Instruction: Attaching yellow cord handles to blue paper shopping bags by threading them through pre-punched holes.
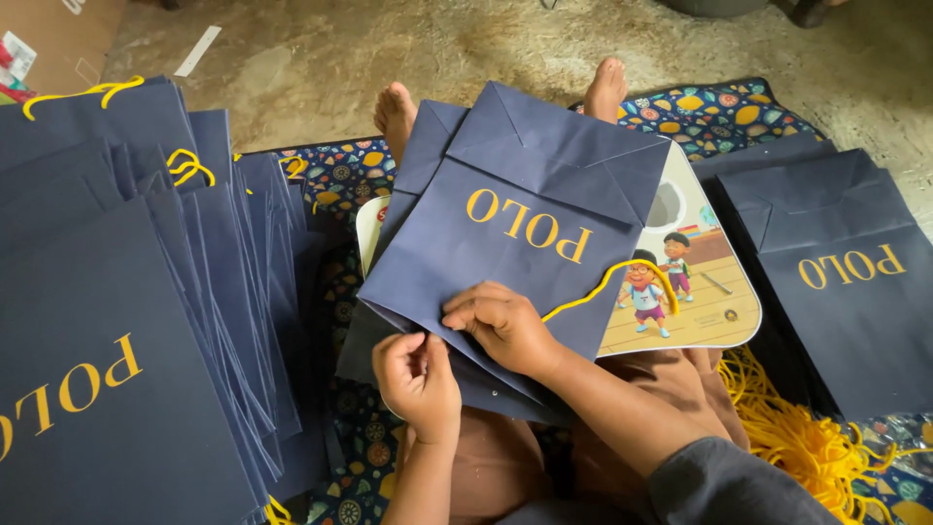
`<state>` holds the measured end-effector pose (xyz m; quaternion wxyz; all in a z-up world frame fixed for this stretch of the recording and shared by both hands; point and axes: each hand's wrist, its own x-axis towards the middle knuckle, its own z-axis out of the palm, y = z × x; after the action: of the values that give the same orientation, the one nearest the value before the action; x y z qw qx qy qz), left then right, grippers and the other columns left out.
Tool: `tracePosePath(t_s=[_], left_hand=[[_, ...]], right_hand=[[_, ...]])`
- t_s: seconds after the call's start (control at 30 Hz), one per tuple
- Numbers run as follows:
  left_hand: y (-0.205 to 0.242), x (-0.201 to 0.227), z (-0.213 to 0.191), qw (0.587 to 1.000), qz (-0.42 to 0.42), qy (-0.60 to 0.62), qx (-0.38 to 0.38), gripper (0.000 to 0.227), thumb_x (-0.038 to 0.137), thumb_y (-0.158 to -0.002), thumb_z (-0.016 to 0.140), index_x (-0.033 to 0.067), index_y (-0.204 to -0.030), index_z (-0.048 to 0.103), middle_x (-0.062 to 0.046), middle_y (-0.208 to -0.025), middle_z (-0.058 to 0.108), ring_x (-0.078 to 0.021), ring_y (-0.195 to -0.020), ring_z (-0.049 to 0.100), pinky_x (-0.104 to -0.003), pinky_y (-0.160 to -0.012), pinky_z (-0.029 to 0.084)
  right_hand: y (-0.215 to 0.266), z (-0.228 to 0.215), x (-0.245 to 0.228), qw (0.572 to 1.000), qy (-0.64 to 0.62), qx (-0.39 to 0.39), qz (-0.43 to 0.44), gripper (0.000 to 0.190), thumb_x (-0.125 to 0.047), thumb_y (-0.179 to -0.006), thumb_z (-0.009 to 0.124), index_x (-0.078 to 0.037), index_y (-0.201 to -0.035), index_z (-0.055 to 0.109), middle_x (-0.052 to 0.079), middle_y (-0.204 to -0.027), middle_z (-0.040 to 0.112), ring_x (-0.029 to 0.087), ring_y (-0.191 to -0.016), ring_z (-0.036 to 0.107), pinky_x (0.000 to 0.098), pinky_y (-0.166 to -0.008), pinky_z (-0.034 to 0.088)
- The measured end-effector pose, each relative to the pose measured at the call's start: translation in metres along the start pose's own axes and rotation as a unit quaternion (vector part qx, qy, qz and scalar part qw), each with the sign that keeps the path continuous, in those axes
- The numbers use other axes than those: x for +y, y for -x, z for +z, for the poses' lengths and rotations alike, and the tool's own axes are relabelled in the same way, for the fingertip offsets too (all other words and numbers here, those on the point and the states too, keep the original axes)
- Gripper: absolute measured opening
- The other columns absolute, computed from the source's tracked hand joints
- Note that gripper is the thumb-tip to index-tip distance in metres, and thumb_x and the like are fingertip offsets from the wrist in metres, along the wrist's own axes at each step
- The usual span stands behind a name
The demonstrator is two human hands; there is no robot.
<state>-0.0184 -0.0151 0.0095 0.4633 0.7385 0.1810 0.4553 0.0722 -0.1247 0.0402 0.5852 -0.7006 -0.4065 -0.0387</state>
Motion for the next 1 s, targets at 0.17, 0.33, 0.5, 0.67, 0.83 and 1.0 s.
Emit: tracePosePath(t_s=[0.17, 0.33, 0.5, 0.67, 0.83, 1.0], left_hand=[[0.000, 0.003, 0.000, 0.999, 0.029, -0.029, -0.010, 0.027, -0.001, -0.090, 0.071, -0.0009, -0.118, 0.069, -0.008, -0.096, 0.073, -0.0125, -0.072, 0.066, -0.021, -0.061, 0.055], [0.001, 0.001, 0.001, 1.000, -0.016, -0.009, -0.019, 0.032, 0.003, -0.091, 0.071, -0.0008, -0.123, 0.066, -0.008, -0.097, 0.079, -0.0115, -0.072, 0.073, -0.021, -0.066, 0.059], [0.000, -0.002, 0.001, 0.987, -0.097, 0.115, -0.049, 0.042, 0.000, -0.094, 0.063, -0.0060, -0.134, 0.055, -0.018, -0.121, 0.070, -0.0163, -0.072, 0.071, -0.024, -0.066, 0.063], [0.000, -0.011, 0.004, 0.977, -0.134, 0.151, -0.075, 0.047, -0.001, -0.092, 0.062, -0.0020, -0.138, 0.052, -0.021, -0.130, 0.066, -0.0186, -0.083, 0.072, -0.026, -0.068, 0.062], [0.000, -0.032, 0.019, 0.980, -0.132, 0.151, -0.003, 0.056, -0.009, -0.089, 0.065, 0.0041, -0.143, 0.055, -0.021, -0.110, 0.071, -0.0214, -0.072, 0.074, -0.030, -0.058, 0.068], [-0.005, -0.019, 0.021, 0.977, -0.158, 0.141, -0.028, 0.065, -0.009, -0.090, 0.060, 0.0105, -0.150, 0.049, -0.021, -0.115, 0.072, -0.0216, -0.078, 0.075, -0.034, -0.062, 0.069]], right_hand=[[-0.002, 0.003, -0.002, 0.999, -0.016, -0.007, 0.032, 0.014, 0.011, -0.087, 0.069, -0.001, -0.092, 0.075, 0.005, -0.106, 0.067, 0.016, -0.090, 0.066, 0.0268, -0.080, 0.055], [-0.005, -0.002, 0.005, 0.998, -0.049, -0.028, 0.033, 0.026, 0.016, -0.086, 0.061, -0.001, -0.102, 0.073, 0.007, -0.103, 0.070, 0.017, -0.085, 0.067, 0.0276, -0.075, 0.054], [-0.002, 0.001, 0.024, 0.956, -0.243, -0.019, 0.166, 0.038, 0.006, -0.094, 0.065, -0.005, -0.125, 0.047, 0.008, -0.098, 0.071, 0.012, -0.088, 0.066, 0.0239, -0.079, 0.053], [-0.006, -0.002, 0.031, 0.942, -0.266, -0.033, 0.200, 0.044, 0.006, -0.091, 0.066, -0.007, -0.126, 0.043, 0.009, -0.094, 0.070, 0.013, -0.084, 0.065, 0.0248, -0.078, 0.053], [-0.006, 0.006, 0.044, 0.949, -0.218, 0.001, 0.228, 0.053, 0.003, -0.083, 0.076, -0.009, -0.126, 0.047, 0.008, -0.085, 0.074, 0.014, -0.075, 0.067, 0.0244, -0.071, 0.053], [-0.008, 0.009, 0.040, 0.947, -0.213, 0.021, 0.238, 0.051, 0.002, -0.083, 0.076, -0.010, -0.124, 0.047, 0.008, -0.086, 0.074, 0.014, -0.078, 0.066, 0.0245, -0.072, 0.053]])
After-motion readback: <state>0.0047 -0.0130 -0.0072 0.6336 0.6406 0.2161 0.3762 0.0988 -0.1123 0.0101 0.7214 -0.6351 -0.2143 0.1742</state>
